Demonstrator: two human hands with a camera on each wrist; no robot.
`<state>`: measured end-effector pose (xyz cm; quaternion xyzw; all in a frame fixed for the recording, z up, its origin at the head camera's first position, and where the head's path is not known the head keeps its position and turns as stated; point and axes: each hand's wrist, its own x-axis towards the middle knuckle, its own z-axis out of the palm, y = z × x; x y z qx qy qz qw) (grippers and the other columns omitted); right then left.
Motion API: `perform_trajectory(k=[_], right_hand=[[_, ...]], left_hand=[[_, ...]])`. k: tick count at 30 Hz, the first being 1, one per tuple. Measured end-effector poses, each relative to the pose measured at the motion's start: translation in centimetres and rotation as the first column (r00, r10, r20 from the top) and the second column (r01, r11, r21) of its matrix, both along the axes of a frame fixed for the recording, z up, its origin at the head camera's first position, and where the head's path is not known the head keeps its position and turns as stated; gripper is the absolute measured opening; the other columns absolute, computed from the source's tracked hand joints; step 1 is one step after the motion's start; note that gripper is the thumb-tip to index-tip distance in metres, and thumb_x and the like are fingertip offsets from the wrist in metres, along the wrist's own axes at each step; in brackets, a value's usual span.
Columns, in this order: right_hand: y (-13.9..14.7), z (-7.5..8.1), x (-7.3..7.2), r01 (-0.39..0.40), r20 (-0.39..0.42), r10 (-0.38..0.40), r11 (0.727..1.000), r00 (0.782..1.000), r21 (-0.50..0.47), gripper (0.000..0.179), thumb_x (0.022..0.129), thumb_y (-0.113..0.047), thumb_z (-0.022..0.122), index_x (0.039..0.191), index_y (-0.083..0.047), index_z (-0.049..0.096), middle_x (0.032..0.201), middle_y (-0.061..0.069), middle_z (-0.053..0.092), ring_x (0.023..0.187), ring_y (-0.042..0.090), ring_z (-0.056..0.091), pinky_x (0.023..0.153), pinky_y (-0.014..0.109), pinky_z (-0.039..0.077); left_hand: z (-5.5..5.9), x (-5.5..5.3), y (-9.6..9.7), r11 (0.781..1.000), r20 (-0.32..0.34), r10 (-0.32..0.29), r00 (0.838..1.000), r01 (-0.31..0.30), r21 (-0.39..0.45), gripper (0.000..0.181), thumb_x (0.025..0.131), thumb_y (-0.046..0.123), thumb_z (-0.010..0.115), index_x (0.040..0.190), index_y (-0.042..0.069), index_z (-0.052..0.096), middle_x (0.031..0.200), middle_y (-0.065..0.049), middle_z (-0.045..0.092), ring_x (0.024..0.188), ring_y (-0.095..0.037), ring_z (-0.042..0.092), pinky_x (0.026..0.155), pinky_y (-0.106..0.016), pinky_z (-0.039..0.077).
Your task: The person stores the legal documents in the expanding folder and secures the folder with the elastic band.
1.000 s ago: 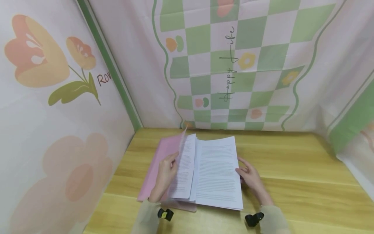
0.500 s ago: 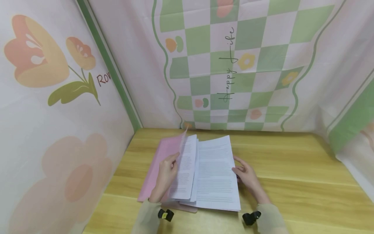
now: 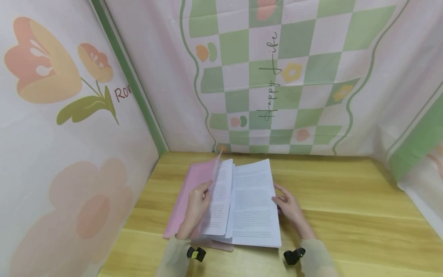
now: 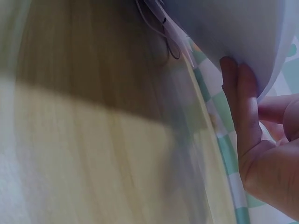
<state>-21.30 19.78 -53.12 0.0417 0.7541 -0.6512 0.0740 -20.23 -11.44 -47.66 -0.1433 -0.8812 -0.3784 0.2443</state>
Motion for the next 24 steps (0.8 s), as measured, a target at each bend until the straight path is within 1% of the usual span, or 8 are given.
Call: perform_trajectory(k=[4, 9, 12, 16, 21, 24], right_hand=[[0.1, 0.2, -0.1, -0.010, -0.006, 0.010, 1.000, 1.000, -0.001, 0.060, 0.100, -0.008, 0.050, 0.156, -0.014, 0.028, 0.135, 0.033, 0.056, 0.087, 0.009, 0.071, 0.072, 0.026, 0.061], [0.1, 0.3, -0.1, -0.012, -0.008, 0.012, 1.000, 1.000, -0.022, 0.061, 0.100, -0.006, 0.051, 0.156, -0.011, 0.028, 0.134, 0.034, 0.057, 0.082, 0.005, 0.070, 0.070, 0.025, 0.061], [-0.2, 0.1, -0.1, -0.007, -0.006, 0.007, 0.999, 1.000, -0.037, 0.060, 0.099, -0.005, 0.051, 0.155, -0.010, 0.030, 0.132, 0.035, 0.057, 0.079, 0.005, 0.070, 0.067, 0.025, 0.061], [-0.6, -0.2, -0.1, -0.017, -0.004, 0.017, 0.999, 1.000, -0.050, 0.061, 0.098, -0.004, 0.052, 0.155, -0.010, 0.030, 0.131, 0.035, 0.058, 0.078, 0.007, 0.070, 0.065, 0.024, 0.059], [-1.1, -0.4, -0.1, -0.020, 0.005, 0.020, 0.998, 1.000, -0.065, 0.061, 0.098, -0.004, 0.052, 0.155, -0.011, 0.031, 0.130, 0.034, 0.059, 0.077, 0.007, 0.069, 0.062, 0.022, 0.058], [-1.3, -0.4, -0.1, -0.031, -0.006, 0.031, 0.997, 1.000, -0.077, 0.061, 0.098, -0.002, 0.051, 0.155, -0.008, 0.029, 0.130, 0.035, 0.059, 0.077, 0.005, 0.068, 0.061, 0.021, 0.057]], left_hand=[[0.1, 0.0, 0.0, 1.000, 0.003, 0.006, 1.000, -0.006, -0.003, 0.040, 0.080, -0.016, 0.056, 0.116, -0.008, 0.068, 0.109, -0.024, 0.073, 0.078, -0.020, 0.067, 0.062, -0.022, 0.057], [0.1, 0.0, 0.0, 1.000, 0.004, 0.009, 1.000, -0.009, -0.004, 0.040, 0.079, -0.016, 0.056, 0.116, -0.007, 0.068, 0.110, -0.024, 0.073, 0.081, -0.023, 0.070, 0.066, -0.027, 0.061], [0.1, 0.1, 0.0, 1.000, 0.009, 0.008, 1.000, -0.008, 0.001, 0.040, 0.080, -0.016, 0.056, 0.117, -0.007, 0.068, 0.110, -0.024, 0.073, 0.082, -0.023, 0.070, 0.065, -0.027, 0.060], [0.1, 0.1, 0.0, 1.000, 0.005, 0.008, 1.000, -0.008, 0.004, 0.040, 0.079, -0.016, 0.056, 0.117, -0.007, 0.068, 0.110, -0.024, 0.073, 0.079, -0.022, 0.068, 0.063, -0.025, 0.059], [0.0, 0.0, 0.0, 1.000, -0.012, 0.008, 1.000, -0.008, 0.004, 0.041, 0.078, -0.016, 0.056, 0.116, -0.007, 0.069, 0.107, -0.024, 0.074, 0.077, -0.022, 0.068, 0.064, -0.026, 0.059], [-0.1, 0.0, 0.1, 1.000, -0.012, 0.005, 1.000, -0.005, 0.007, 0.041, 0.077, -0.016, 0.056, 0.115, -0.007, 0.069, 0.107, -0.023, 0.074, 0.076, -0.022, 0.068, 0.064, -0.026, 0.059]])
